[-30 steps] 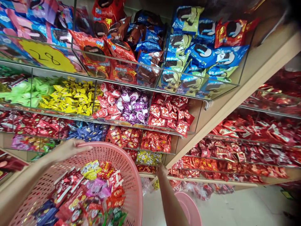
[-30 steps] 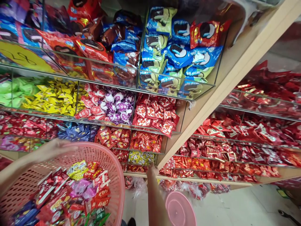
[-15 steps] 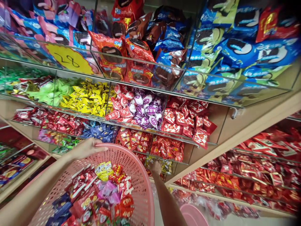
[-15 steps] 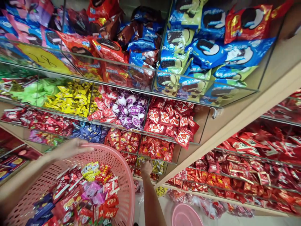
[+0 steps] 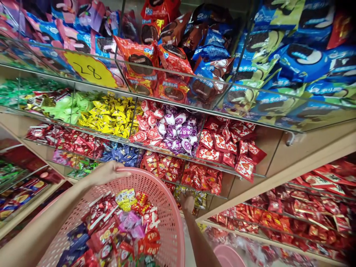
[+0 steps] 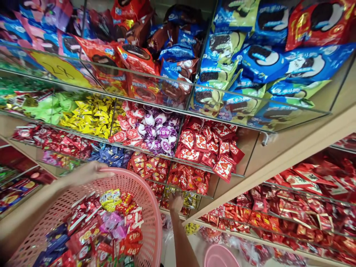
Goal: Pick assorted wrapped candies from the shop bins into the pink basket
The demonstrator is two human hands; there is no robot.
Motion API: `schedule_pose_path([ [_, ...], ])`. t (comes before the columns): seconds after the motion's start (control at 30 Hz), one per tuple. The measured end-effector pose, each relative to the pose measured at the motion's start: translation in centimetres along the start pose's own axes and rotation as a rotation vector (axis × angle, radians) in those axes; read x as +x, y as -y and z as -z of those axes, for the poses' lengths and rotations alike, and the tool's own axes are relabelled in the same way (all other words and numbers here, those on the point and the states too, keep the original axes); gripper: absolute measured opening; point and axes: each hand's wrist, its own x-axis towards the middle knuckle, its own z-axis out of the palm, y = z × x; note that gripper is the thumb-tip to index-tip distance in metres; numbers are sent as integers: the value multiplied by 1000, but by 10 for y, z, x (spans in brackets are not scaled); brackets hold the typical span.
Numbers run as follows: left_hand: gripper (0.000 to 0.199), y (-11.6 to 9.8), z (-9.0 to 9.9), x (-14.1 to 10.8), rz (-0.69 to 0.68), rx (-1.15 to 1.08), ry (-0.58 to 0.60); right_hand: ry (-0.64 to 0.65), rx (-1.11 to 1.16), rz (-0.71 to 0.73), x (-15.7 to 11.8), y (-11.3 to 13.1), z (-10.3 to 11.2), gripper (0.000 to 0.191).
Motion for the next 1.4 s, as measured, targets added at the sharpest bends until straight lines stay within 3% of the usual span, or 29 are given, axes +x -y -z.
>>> schedule_pose_path([
  [0.17,47,6,3,1,-30,77,-14,-61,291,37,-43,1,46,35],
  [0.33,42,10,1,6,-53,66,-28,-4,694,159,-86,45,121,44],
  [0.47,48,-6,-5,8,-94,47,-10,111,656,325,-117,90,169,34],
  [0.57,49,-19,-9,8,-107,38,-12,222,536,482,-134,113,184,26],
  [0.77,48,-27,-16,9,-152,19,-5,415,382,625,-152,139,184,33],
  [0.9,47,-24,-19,9,-179,-13,-1,502,362,636,-158,151,178,34],
  [1.13,50,-34,-18,-4,-178,41,-11,617,492,473,-146,172,145,23],
  [1.23,52,-38,-16,-10,-164,88,-12,751,521,352,-143,181,126,22],
  [1.4,53,-41,-13,-17,-155,129,-35,911,353,198,-145,192,101,16],
])
